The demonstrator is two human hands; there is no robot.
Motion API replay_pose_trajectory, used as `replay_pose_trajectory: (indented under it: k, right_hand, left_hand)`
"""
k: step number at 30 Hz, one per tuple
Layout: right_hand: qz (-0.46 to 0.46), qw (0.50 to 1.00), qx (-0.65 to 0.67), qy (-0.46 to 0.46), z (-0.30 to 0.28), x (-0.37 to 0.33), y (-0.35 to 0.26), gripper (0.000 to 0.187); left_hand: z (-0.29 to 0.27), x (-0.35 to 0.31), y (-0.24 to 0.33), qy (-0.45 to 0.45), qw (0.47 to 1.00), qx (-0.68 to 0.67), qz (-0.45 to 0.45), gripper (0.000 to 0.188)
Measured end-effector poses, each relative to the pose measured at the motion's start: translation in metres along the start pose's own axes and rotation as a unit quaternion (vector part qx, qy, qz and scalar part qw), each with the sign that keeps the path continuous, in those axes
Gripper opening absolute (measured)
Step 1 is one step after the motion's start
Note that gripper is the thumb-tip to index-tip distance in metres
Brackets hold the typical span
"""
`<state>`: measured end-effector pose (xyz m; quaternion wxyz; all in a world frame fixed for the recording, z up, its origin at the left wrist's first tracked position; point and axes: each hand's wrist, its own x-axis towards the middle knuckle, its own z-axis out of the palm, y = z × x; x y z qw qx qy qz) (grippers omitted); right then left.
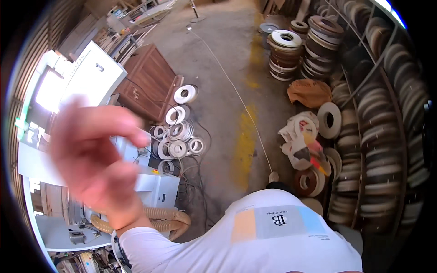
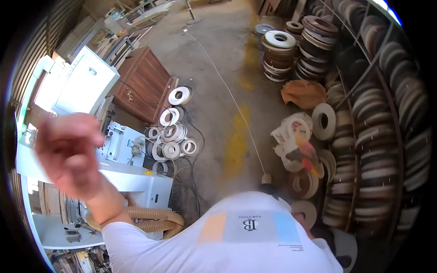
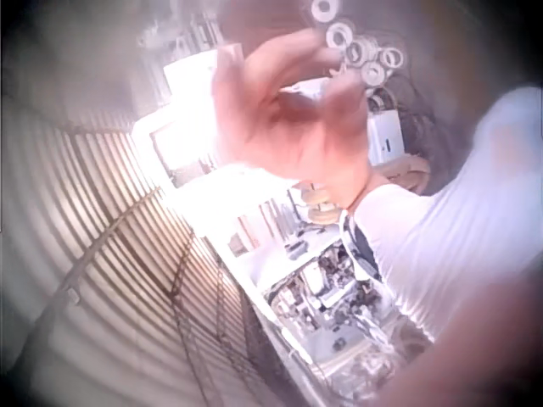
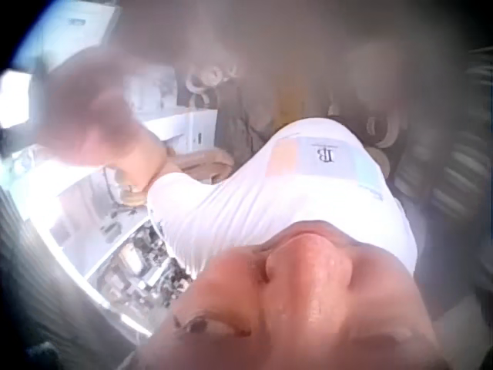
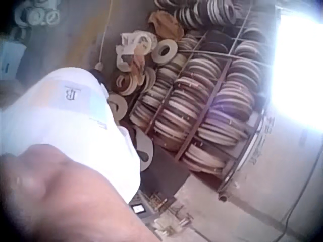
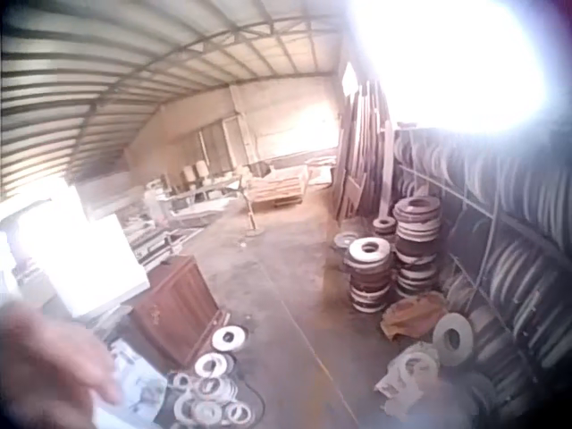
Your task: The person cleans the tip of a screwdriver, uses it to adjust and tighten components on a woodworking machine, presses buttons on a control panel, and returns tools to a storage tray on the workbench.
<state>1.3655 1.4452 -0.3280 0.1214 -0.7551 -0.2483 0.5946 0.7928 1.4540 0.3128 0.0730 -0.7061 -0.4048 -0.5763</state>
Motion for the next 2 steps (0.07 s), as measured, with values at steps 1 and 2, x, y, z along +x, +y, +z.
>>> replay_pose_trajectory:
  k: [1,2]
  right_hand:
    - [-0.020,1.000,-0.015,-0.010,-0.001,0.025,-0.045,0.024]
    - [-0.044,0.998,-0.022,-0.024,0.002,0.048,-0.087,0.023]
  left_hand:
    - [-0.018,0.036,-0.004,-0.084,0.986,0.135,0.051,0.072]
    - [-0.056,-0.010,0.075,-0.080,0.986,0.141,0.047,0.072]
